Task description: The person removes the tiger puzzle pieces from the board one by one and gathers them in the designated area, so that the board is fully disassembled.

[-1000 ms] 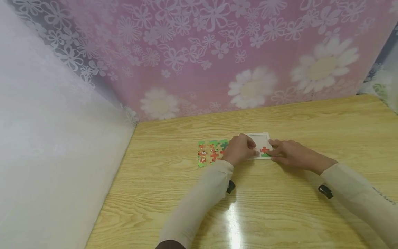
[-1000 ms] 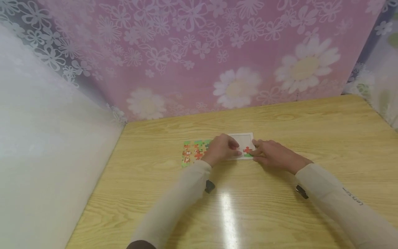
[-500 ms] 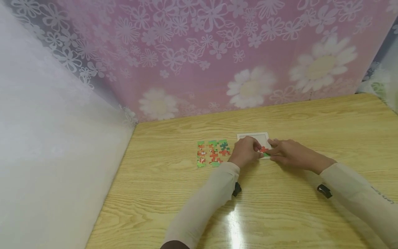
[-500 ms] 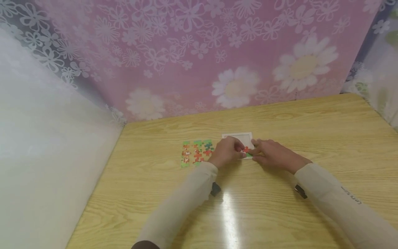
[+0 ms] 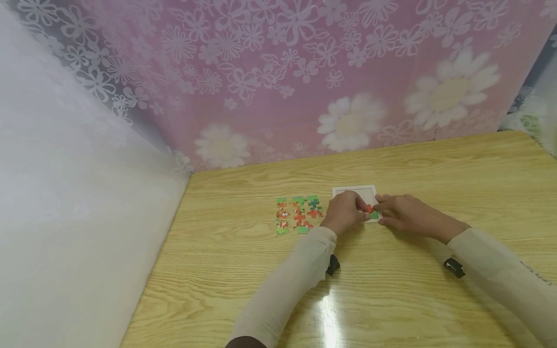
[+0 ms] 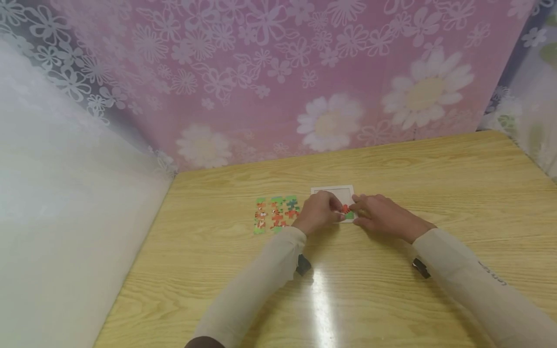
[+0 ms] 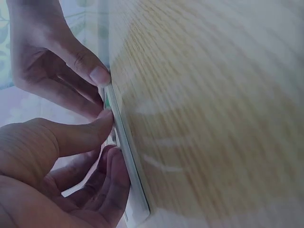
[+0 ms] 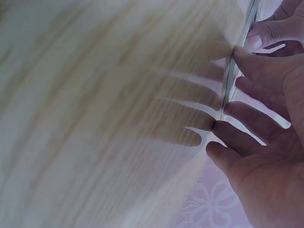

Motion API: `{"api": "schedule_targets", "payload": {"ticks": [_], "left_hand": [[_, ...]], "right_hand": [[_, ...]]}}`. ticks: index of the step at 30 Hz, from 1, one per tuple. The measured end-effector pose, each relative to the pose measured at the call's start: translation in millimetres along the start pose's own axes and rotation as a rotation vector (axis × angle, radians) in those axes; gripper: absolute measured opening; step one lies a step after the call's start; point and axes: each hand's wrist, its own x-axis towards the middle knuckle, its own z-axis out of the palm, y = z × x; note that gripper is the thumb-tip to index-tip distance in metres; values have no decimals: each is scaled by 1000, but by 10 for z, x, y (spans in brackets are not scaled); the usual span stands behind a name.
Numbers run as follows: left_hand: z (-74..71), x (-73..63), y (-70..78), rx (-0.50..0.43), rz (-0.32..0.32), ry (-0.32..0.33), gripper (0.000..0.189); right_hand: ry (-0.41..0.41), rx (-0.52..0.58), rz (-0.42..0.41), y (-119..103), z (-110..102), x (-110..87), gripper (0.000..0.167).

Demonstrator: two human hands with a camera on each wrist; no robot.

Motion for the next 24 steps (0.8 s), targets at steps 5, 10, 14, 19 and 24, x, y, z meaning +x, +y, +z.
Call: {"api": "schedule_targets", "payload": {"ticks": [5, 10, 14, 19, 24], "left_hand": [[9, -12, 31, 22, -8, 14, 12], [22, -9, 18, 9, -24, 7, 19], [23, -3, 3, -5, -9, 3, 17], [17, 0, -1, 15, 5, 8, 17], [14, -4, 7, 15, 12, 9, 17]], "right_hand": [[-2, 0, 18, -8, 4, 0, 29], [-4, 1, 15, 2, 6, 1, 28], [-5, 5, 25, 1, 11, -5, 28], [-1, 15, 45, -3, 19, -10, 29], [-4, 13, 51, -14, 15, -13, 29]]}}
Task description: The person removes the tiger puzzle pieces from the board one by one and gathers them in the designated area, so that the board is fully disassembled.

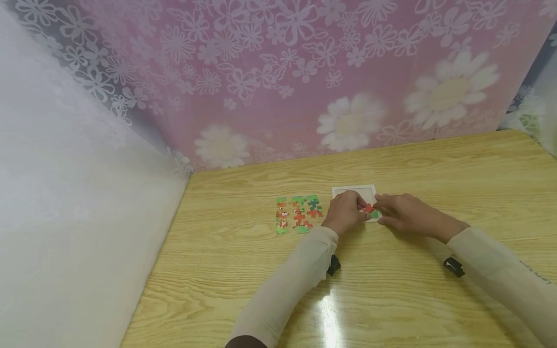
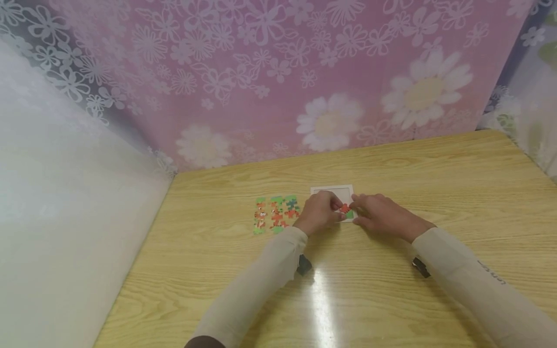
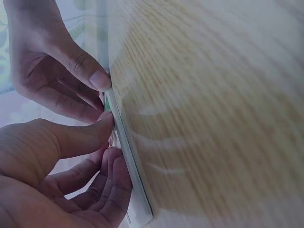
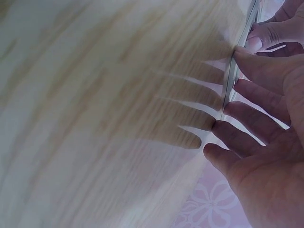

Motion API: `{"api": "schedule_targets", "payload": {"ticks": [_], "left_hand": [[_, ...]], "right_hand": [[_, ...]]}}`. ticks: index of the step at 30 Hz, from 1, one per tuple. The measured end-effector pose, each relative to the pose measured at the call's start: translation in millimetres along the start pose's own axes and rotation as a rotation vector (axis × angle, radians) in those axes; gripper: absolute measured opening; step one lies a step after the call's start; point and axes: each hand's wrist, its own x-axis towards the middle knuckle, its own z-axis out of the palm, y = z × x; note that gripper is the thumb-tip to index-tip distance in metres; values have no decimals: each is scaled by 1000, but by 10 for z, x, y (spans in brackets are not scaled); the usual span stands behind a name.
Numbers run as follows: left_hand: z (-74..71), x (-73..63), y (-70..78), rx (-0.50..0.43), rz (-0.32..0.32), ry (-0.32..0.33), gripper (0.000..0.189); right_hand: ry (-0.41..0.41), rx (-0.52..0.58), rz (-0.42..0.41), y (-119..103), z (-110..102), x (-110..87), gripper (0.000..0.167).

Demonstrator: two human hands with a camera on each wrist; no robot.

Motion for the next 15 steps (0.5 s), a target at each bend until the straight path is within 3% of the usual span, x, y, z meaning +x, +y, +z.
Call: {"api": "schedule_targets", "payload": {"ticks": [8, 15], "left_hand": [[-6, 7, 7, 6, -13, 7, 17], [-1, 12, 8, -45, -34, 9, 16]], "right_hand": [[15, 3, -12, 1, -7, 10, 33], [11, -7, -8, 12, -9, 14, 40]]}}
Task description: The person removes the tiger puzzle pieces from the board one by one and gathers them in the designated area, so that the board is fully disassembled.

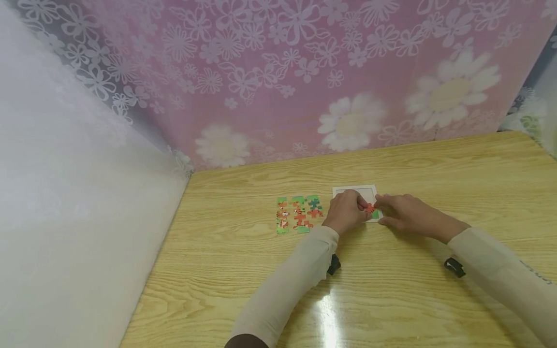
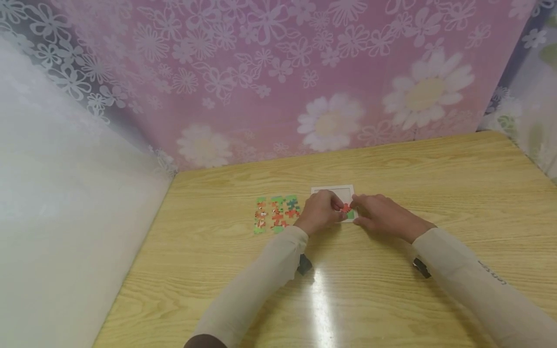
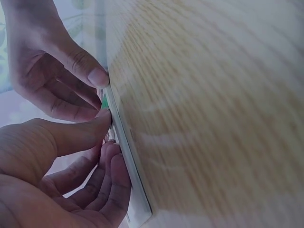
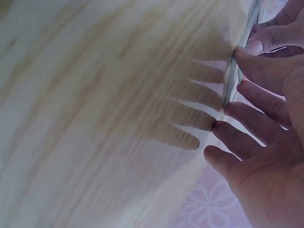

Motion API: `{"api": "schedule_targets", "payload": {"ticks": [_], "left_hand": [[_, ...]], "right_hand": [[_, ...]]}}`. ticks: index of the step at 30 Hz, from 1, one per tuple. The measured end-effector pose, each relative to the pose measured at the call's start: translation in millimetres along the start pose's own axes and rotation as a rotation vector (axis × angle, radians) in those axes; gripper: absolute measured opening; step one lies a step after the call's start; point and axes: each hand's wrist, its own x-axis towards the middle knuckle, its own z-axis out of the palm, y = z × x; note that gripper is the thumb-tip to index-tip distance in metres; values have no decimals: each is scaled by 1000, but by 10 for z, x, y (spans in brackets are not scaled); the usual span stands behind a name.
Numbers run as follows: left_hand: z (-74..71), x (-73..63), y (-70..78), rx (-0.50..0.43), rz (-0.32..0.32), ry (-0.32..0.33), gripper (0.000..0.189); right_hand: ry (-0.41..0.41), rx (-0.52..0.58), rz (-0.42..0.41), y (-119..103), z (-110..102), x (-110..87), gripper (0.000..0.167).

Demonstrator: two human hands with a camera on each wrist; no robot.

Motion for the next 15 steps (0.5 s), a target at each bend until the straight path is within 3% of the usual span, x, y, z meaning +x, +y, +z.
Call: {"api": "schedule_targets", "payload": {"ticks": [10, 15], "left_hand": [[8, 3, -14, -31, -23, 21, 10], [-16, -13, -39, -93, -20, 14, 10]], "right_hand": [[15, 1, -11, -15, -3, 5, 37], [9, 0, -4, -16, -8, 0, 37]]}}
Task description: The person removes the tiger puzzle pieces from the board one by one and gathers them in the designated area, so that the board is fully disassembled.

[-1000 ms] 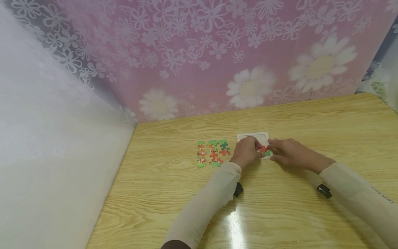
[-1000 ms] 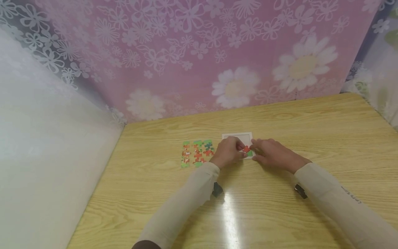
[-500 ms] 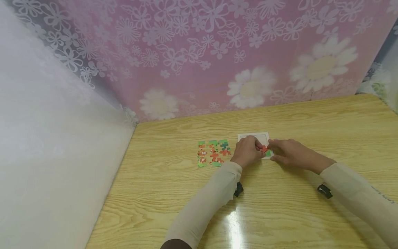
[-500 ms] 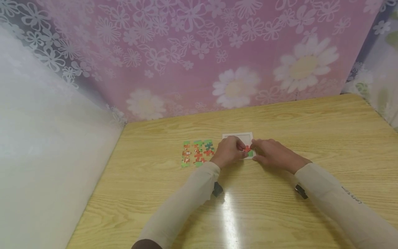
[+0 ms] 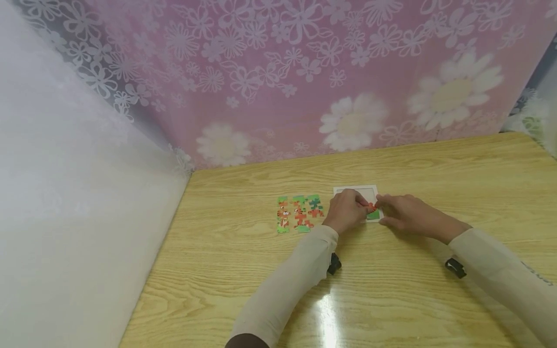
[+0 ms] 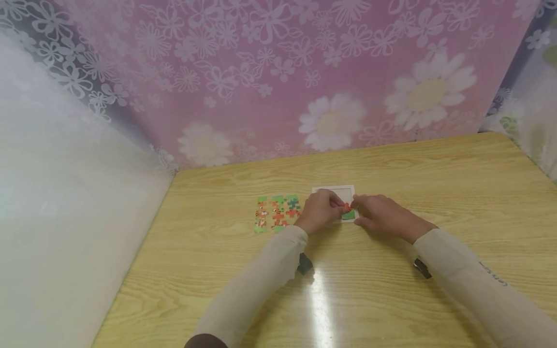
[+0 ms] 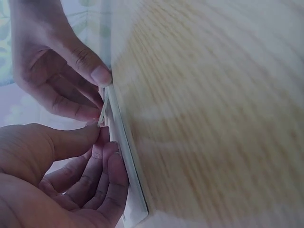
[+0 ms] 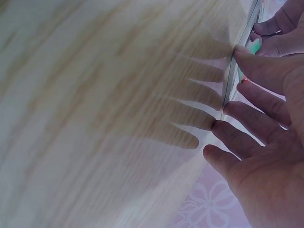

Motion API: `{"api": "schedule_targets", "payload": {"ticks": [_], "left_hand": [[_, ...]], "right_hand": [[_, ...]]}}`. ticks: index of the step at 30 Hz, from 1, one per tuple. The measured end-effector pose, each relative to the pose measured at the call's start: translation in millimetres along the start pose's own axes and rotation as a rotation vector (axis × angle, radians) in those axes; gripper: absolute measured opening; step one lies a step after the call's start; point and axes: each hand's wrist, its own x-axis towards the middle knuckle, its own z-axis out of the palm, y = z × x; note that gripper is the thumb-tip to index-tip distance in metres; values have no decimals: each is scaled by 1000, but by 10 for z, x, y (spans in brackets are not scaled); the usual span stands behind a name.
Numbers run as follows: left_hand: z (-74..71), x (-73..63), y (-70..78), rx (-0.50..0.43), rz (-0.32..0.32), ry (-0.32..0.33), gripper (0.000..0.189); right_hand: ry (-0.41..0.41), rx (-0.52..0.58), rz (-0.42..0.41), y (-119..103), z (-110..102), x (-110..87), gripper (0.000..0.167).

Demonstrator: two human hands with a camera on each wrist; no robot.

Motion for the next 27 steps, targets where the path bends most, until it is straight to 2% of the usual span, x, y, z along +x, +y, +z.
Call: {"api": "schedule_targets", "payload": {"ticks": [7, 13, 19, 27], "left_hand": [[-159, -58, -64, -84, 30, 20, 11], [-342, -130, -197, -104, 62, 47, 12], [-509, -222, -351, -69, 64, 53, 11], [-725, -347, -461, -4, 68, 55, 9]], "right_hand": [[-9, 7, 23, -6, 14, 0, 31], [-12, -4, 17, 7, 4, -4, 29], [1, -18, 2, -4, 16, -4, 27], [26, -33, -34, 17, 30, -1, 27]]}}
